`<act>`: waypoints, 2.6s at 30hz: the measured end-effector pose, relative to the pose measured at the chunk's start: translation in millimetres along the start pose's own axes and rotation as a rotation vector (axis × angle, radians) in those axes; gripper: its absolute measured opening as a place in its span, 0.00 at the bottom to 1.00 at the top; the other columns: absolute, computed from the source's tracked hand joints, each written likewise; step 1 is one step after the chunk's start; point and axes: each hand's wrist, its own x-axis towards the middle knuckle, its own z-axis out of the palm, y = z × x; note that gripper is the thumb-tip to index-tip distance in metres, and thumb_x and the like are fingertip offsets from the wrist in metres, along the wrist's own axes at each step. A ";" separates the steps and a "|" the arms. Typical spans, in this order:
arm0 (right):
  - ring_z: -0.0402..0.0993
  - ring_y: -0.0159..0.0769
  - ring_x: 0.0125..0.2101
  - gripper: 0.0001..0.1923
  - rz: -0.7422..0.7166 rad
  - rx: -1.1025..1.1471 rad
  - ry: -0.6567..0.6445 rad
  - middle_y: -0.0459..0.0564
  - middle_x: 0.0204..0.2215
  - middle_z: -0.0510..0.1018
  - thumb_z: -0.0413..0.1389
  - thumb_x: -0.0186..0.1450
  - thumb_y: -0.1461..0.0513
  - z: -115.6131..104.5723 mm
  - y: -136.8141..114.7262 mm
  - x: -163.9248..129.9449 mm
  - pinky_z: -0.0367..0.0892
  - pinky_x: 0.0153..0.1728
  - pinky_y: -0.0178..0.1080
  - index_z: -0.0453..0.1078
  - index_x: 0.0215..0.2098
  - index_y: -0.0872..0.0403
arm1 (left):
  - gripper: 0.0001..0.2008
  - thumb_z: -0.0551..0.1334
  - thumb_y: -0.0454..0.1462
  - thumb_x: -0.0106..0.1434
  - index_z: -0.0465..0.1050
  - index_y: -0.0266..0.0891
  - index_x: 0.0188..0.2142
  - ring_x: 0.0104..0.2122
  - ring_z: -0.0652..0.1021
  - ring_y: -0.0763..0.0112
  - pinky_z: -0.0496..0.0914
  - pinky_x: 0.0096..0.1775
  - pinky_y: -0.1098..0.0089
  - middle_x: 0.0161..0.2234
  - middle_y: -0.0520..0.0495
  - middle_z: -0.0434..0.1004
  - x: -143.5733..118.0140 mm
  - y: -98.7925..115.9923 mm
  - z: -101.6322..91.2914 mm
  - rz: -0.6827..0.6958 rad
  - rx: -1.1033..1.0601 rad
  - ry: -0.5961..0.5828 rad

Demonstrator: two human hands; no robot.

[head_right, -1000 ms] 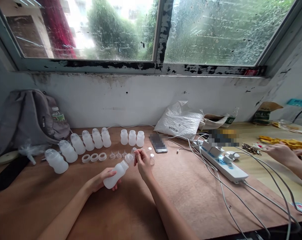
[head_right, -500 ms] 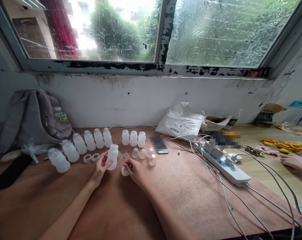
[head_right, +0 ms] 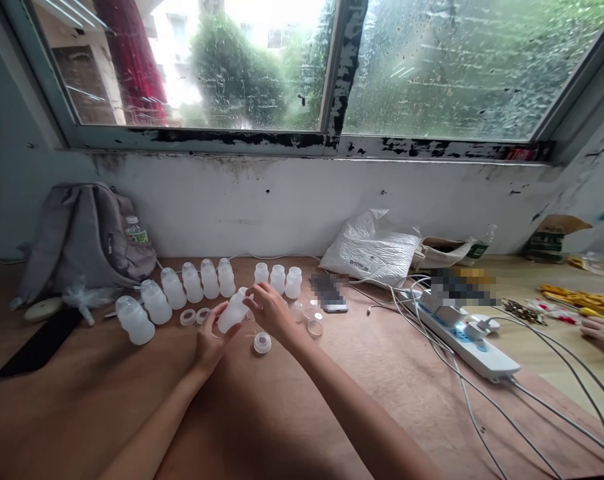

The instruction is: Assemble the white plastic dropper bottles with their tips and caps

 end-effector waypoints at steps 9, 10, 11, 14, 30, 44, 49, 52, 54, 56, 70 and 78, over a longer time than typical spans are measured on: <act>0.63 0.38 0.35 0.05 -0.100 -0.513 -0.018 0.52 0.35 0.71 0.48 0.63 0.63 9.8 22.1 65.0 0.57 0.36 0.38 0.66 0.34 0.54 | 0.12 0.57 0.38 0.58 0.64 0.41 0.43 0.43 0.70 0.65 0.65 0.45 0.63 0.41 0.45 0.69 8.4 -16.0 -8.6 0.089 0.132 0.182; 0.63 0.39 0.36 0.06 -0.097 -0.577 -0.046 0.53 0.35 0.71 0.48 0.63 0.64 15.2 25.5 68.7 0.57 0.36 0.38 0.66 0.34 0.54 | 0.11 0.56 0.37 0.58 0.65 0.41 0.41 0.41 0.70 0.65 0.65 0.44 0.63 0.39 0.45 0.70 8.3 -17.5 -8.4 0.102 0.145 0.179; 0.62 0.39 0.36 0.06 -0.093 -0.628 -0.073 0.53 0.36 0.71 0.48 0.63 0.64 21.0 28.9 71.6 0.56 0.37 0.38 0.66 0.35 0.54 | 0.09 0.55 0.36 0.59 0.65 0.40 0.40 0.40 0.70 0.65 0.65 0.44 0.63 0.38 0.46 0.71 8.2 -18.5 -8.0 0.118 0.158 0.175; 0.62 0.39 0.38 0.07 -0.067 -0.714 -0.126 0.54 0.37 0.71 0.47 0.63 0.64 38.6 39.1 77.4 0.54 0.39 0.39 0.66 0.36 0.54 | 0.08 0.54 0.33 0.59 0.66 0.40 0.38 0.38 0.71 0.66 0.65 0.43 0.63 0.36 0.46 0.71 8.1 -20.5 -6.2 0.172 0.188 0.158; 0.62 0.43 0.40 0.06 -0.024 -0.704 -0.149 0.54 0.35 0.74 0.48 0.62 0.65 59.9 58.1 91.2 0.52 0.41 0.41 0.66 0.36 0.54 | 0.13 0.50 0.27 0.57 0.66 0.39 0.38 0.38 0.71 0.66 0.66 0.41 0.63 0.35 0.46 0.71 10.1 -30.2 -4.5 0.216 0.234 0.055; 0.72 0.40 0.29 0.17 0.434 -0.500 -0.443 0.53 0.29 0.75 0.46 0.61 0.50 22.4 9.5 -26.0 0.53 0.23 0.34 0.60 0.38 0.54 | 0.13 0.50 0.25 0.55 0.66 0.39 0.36 0.37 0.70 0.65 0.66 0.40 0.63 0.32 0.47 0.71 7.0 -34.4 1.1 0.259 0.288 -0.083; 0.72 0.40 0.31 0.09 0.436 -0.387 -0.459 0.53 0.31 0.75 0.49 0.60 0.59 36.5 12.1 -55.2 0.53 0.25 0.33 0.60 0.38 0.55 | 0.11 0.50 0.28 0.57 0.67 0.39 0.37 0.38 0.70 0.65 0.66 0.41 0.62 0.34 0.46 0.71 4.3 -29.9 -1.0 0.264 0.272 -0.170; 0.70 0.37 0.28 0.05 0.375 -0.243 -0.310 0.50 0.28 0.74 0.48 0.61 0.61 46.1 14.5 -54.3 0.53 0.24 0.33 0.61 0.34 0.53 | 0.12 0.48 0.32 0.61 0.66 0.39 0.41 0.39 0.70 0.66 0.65 0.42 0.62 0.37 0.45 0.71 2.5 -22.1 -6.8 0.247 0.228 -0.280; 0.69 0.36 0.25 0.03 0.324 -0.136 -0.214 0.48 0.25 0.74 0.46 0.61 0.62 51.6 15.2 -52.4 0.54 0.24 0.33 0.60 0.32 0.53 | 0.13 0.47 0.35 0.63 0.65 0.40 0.44 0.41 0.70 0.65 0.65 0.43 0.62 0.39 0.44 0.71 1.3 -16.9 -10.5 0.228 0.207 -0.356; 0.68 0.34 0.23 0.03 0.277 -0.039 -0.151 0.46 0.23 0.73 0.46 0.61 0.63 55.8 15.8 -52.3 0.55 0.23 0.32 0.59 0.30 0.52 | 0.14 0.49 0.39 0.63 0.64 0.40 0.46 0.42 0.70 0.64 0.65 0.44 0.61 0.40 0.43 0.70 0.4 -13.4 -12.6 0.223 0.204 -0.412; 0.69 0.33 0.27 0.07 0.154 0.164 -0.120 0.47 0.27 0.72 0.43 0.60 0.67 64.8 24.0 -66.3 0.63 0.30 0.32 0.58 0.35 0.52 | 0.17 0.61 0.39 0.53 0.66 0.41 0.43 0.40 0.71 0.64 0.67 0.44 0.64 0.39 0.45 0.70 -2.0 -15.7 -6.1 0.305 0.314 -0.467; 0.65 0.30 0.21 0.12 0.234 0.257 -0.128 0.41 0.21 0.69 0.48 0.52 0.68 58.9 25.0 -65.5 0.61 0.24 0.30 0.59 0.35 0.51 | 0.17 0.60 0.37 0.54 0.66 0.42 0.45 0.40 0.71 0.64 0.66 0.43 0.63 0.39 0.45 0.70 -1.8 -10.1 -10.3 0.327 0.315 -0.492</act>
